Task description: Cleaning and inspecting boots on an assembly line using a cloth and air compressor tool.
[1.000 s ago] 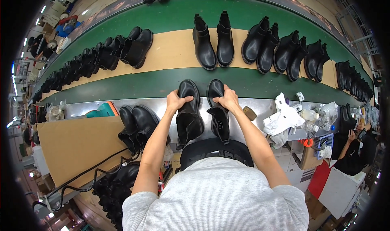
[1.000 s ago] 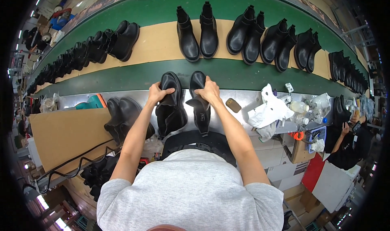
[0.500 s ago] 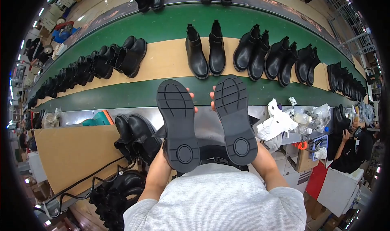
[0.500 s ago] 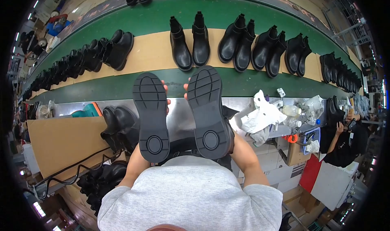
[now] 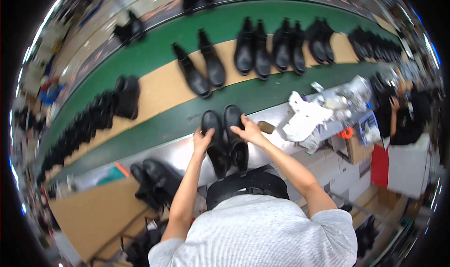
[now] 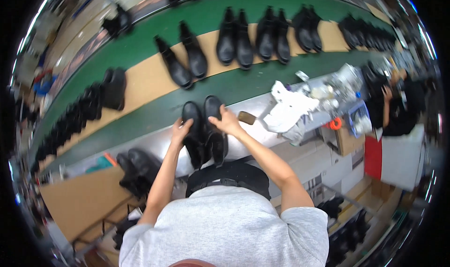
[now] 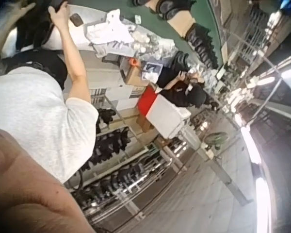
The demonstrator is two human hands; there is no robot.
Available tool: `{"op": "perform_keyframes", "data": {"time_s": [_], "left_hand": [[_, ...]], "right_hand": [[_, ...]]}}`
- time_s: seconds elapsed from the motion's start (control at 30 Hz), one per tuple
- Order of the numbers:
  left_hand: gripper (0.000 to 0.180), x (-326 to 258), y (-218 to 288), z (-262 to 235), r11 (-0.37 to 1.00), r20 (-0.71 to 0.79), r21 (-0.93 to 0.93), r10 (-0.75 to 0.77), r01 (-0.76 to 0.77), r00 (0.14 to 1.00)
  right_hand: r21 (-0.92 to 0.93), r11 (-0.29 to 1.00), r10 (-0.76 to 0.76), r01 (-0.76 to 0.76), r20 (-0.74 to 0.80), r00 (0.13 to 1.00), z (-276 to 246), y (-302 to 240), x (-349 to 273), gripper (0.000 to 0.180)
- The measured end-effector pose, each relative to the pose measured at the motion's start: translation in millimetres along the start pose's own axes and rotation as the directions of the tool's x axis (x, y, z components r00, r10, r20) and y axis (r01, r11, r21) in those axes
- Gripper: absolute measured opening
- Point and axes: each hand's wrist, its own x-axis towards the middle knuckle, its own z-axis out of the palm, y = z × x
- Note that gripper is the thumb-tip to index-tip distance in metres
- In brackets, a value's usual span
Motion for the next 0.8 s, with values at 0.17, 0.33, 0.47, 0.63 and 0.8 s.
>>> {"op": "perform_keyframes", "data": {"time_s": [0.17, 0.33, 0.47, 0.63, 0.8], "left_hand": [[0.044, -127, 77, -46, 0.770, 0.127, 0.377, 0.507, -0.514, 0.852], [0.075, -183, 69, -20, 0.175, 0.626, 0.684, 0.358, -0.708, 0.693], [0.046, -156, 55, 16, -0.071, 0.681, 0.677, 0.439, -0.733, 0.586], [0.025, -156, 77, 24, 0.159, 0.555, 0.768, 0.319, -0.620, 0.769], [0.028, -134, 170, 17, 0.634, 0.213, 0.650, 0.375, -0.418, 0.902]], "right_hand": [[0.739, 0.673, 0.213, -0.030, -0.155, 0.965, -114, 32, -99, 0.040], [0.553, 0.823, 0.511, 0.133, -0.821, 0.253, -241, 184, -157, 0.029], [0.507, 0.827, 0.560, -0.241, -0.777, 0.287, -303, 359, -151, 0.055], [0.603, 0.777, 0.534, -0.180, -0.479, 0.697, -330, 388, -81, 0.051], [0.599, 0.796, 0.465, -0.090, -0.509, 0.725, -336, 401, -47, 0.040]]}}
